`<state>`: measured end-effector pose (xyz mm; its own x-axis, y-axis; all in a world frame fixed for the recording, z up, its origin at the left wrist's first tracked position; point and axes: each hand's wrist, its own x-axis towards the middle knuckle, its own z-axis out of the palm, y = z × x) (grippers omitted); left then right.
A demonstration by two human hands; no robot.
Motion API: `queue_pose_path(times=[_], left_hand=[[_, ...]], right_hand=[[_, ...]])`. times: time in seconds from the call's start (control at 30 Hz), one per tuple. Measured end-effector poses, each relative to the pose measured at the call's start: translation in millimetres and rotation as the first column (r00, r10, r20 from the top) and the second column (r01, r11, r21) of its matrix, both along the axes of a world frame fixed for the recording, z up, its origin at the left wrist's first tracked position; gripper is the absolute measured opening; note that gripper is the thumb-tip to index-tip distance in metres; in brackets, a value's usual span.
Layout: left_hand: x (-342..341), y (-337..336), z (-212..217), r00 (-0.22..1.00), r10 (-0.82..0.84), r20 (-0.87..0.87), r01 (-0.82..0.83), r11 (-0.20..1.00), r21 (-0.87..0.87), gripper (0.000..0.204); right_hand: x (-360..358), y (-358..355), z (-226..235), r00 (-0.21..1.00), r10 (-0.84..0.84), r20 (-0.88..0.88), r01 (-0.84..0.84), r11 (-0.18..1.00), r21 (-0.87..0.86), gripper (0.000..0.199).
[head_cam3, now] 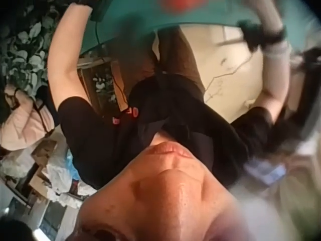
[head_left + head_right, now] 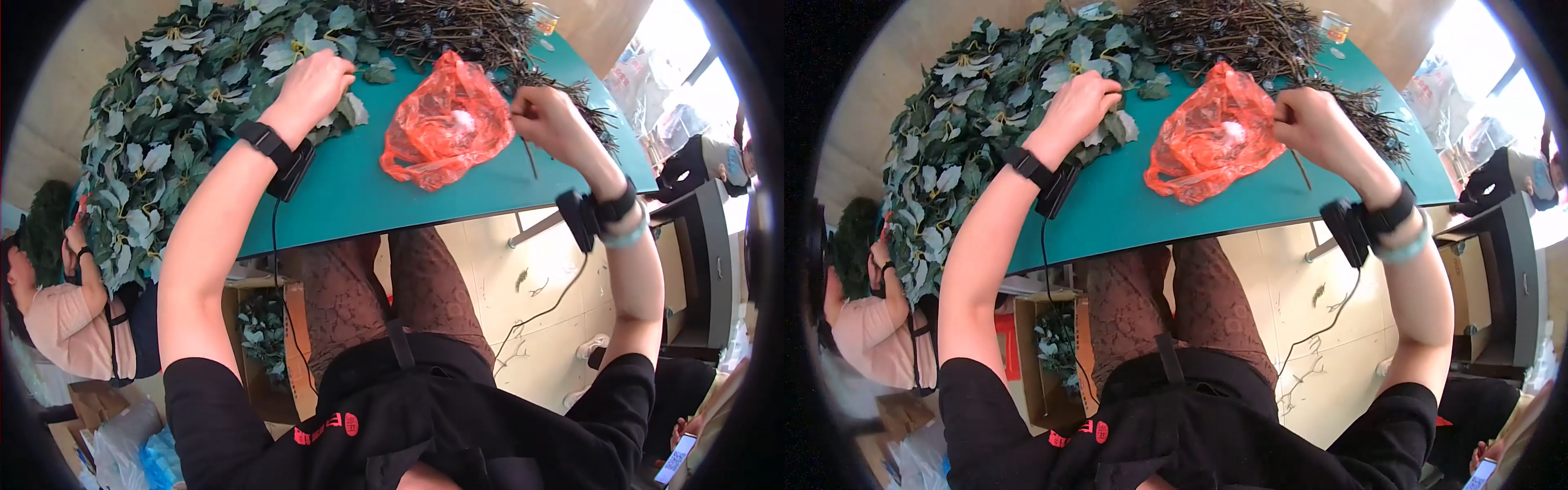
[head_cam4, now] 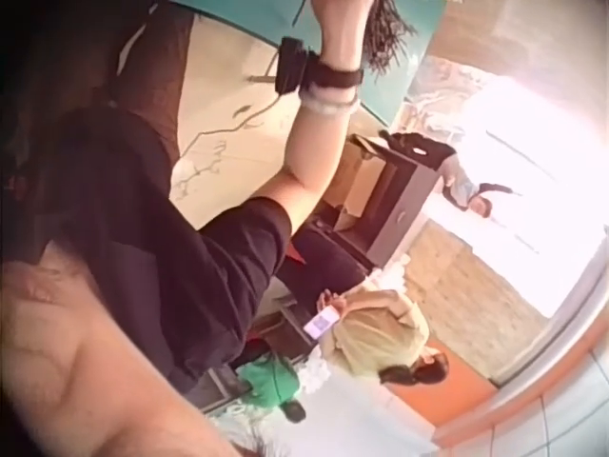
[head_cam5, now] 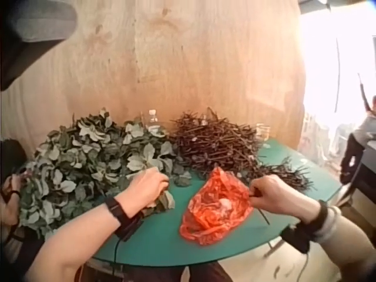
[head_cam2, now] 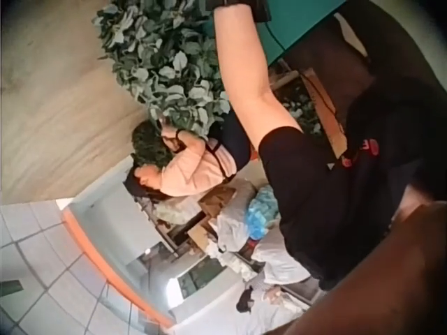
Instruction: The person picks up a plastic stem and attaches artificial leaves to it by hand, then places the assembled branch into a cardboard box.
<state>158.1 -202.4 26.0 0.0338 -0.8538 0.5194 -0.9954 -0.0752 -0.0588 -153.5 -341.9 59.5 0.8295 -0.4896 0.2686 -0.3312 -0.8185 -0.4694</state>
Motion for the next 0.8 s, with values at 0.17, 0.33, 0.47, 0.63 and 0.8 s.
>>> queue_pose_path(times=[0.17, 0.33, 0.47, 0.63, 0.8], left_hand=[[16, -7, -16, 0.988, 0.073, 0.137, -0.087, 0.992, 0.095, 0.013], [5, 8, -3, 0.994, 0.011, 0.109, -0.019, 0.997, 0.08, 0.014], [-4, 31, 21, 0.999, -0.034, -0.023, 0.034, 0.999, 0.01, 0.013], [-9, 64, 40, 0.881, -0.047, -0.471, -0.016, 0.992, -0.128, 0.013], [-22, 101, 34, 0.538, -0.074, -0.84, -0.111, 0.981, -0.158, 0.013]], right_hand=[[45, -26, -22, 0.989, 0.092, -0.112, -0.097, 0.995, -0.036, 0.014], [65, -49, -46, 0.977, 0.124, -0.176, -0.137, 0.988, -0.067, 0.014], [77, -54, -57, 0.96, 0.126, -0.249, -0.149, 0.986, -0.074, 0.015], [75, -49, -41, 0.941, 0.147, -0.304, -0.155, 0.988, 0.001, 0.013], [49, -50, -17, 0.95, 0.152, -0.274, -0.044, 0.931, 0.362, 0.011]])
